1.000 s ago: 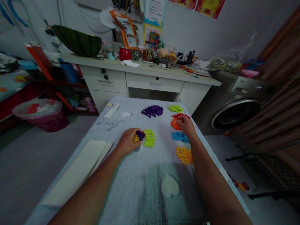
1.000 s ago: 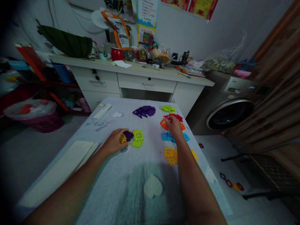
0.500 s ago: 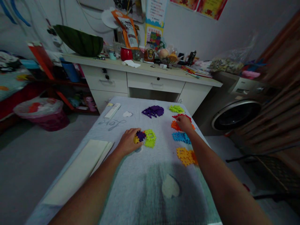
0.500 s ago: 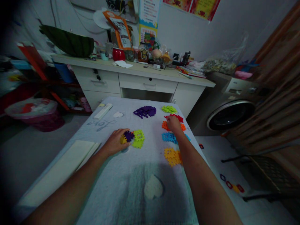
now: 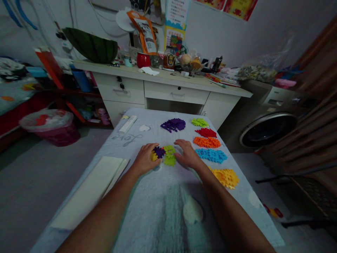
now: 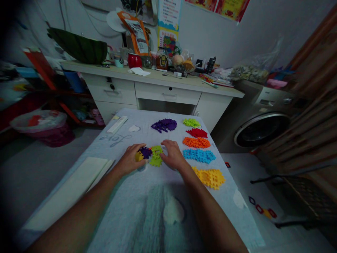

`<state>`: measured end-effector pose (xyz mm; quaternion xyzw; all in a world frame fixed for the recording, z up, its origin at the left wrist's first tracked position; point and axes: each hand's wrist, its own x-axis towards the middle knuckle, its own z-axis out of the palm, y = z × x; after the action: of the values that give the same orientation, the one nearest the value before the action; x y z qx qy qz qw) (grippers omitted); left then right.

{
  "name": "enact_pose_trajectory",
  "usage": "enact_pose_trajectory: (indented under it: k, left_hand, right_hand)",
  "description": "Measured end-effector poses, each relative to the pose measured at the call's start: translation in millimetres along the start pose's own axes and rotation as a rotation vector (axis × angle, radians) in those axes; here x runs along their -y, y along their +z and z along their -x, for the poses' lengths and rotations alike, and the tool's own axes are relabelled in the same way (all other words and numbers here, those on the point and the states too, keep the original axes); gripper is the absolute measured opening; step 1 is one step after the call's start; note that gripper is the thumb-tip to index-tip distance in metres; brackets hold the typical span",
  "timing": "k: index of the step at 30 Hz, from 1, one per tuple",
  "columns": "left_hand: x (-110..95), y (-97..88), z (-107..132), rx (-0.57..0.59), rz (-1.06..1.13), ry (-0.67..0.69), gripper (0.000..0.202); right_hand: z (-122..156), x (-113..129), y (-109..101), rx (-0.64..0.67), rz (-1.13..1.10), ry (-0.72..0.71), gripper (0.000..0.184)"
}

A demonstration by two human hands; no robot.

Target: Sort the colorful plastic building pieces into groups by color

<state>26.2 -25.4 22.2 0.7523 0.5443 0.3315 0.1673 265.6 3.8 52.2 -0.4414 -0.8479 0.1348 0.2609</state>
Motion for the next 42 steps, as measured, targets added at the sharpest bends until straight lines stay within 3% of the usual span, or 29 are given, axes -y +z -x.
enact_pose_trajectory:
  k: [3,5,20,24,28,33,37,42]
  left_hand:
    - [0.0,-1.6,0.8,-0.024,-0.014,0.001,0.059]
    - [-0.5,-2.7,0.8,-0.038,-0.041,-0.004,0.058]
    - [4.8,-0.5,0.2,-0.013,-0.054,-0.026,0.049]
    - [7.4,1.6,-0.2,-0.011,-0.071,-0.023,0.051]
    - [7.5,2.1,-1.0,-0.013,-0.067,-0.035,0.050]
    - [7.8,2.6,-0.5,-0.018,-0.056,-0.041,0.049]
    - [7.9,2.6,0.0,-0.021,-0.040,-0.031,0.049]
    - [7.5,1.9,-1.0,-0.018,-0.014,-0.058,0.049]
  right_hand:
    - [3.7,10.8,20.3,0.088,0.016,-0.022,0.062]
    - [4.6,11.0,27.7,0.112,0.023,-0.009,0.063]
    - [6.0,13.3,26.0,-0.083,0.056,0.023,0.024]
    - [4.6,15.4,8.4,-0.156,0.069,0.044,0.024]
    - [8.1,7.8,-23.2,-0.193,-0.001,0.052,0.020]
    - [24.5,-19.5,-60.5,-0.291,-0.038,0.179,0.013]
    - [33.9,-42.8,-83.1,-0.313,0.092,0.204,0.011]
    - [20.0,-67.6,-106.5,-0.322,0.225,0.283,0.016]
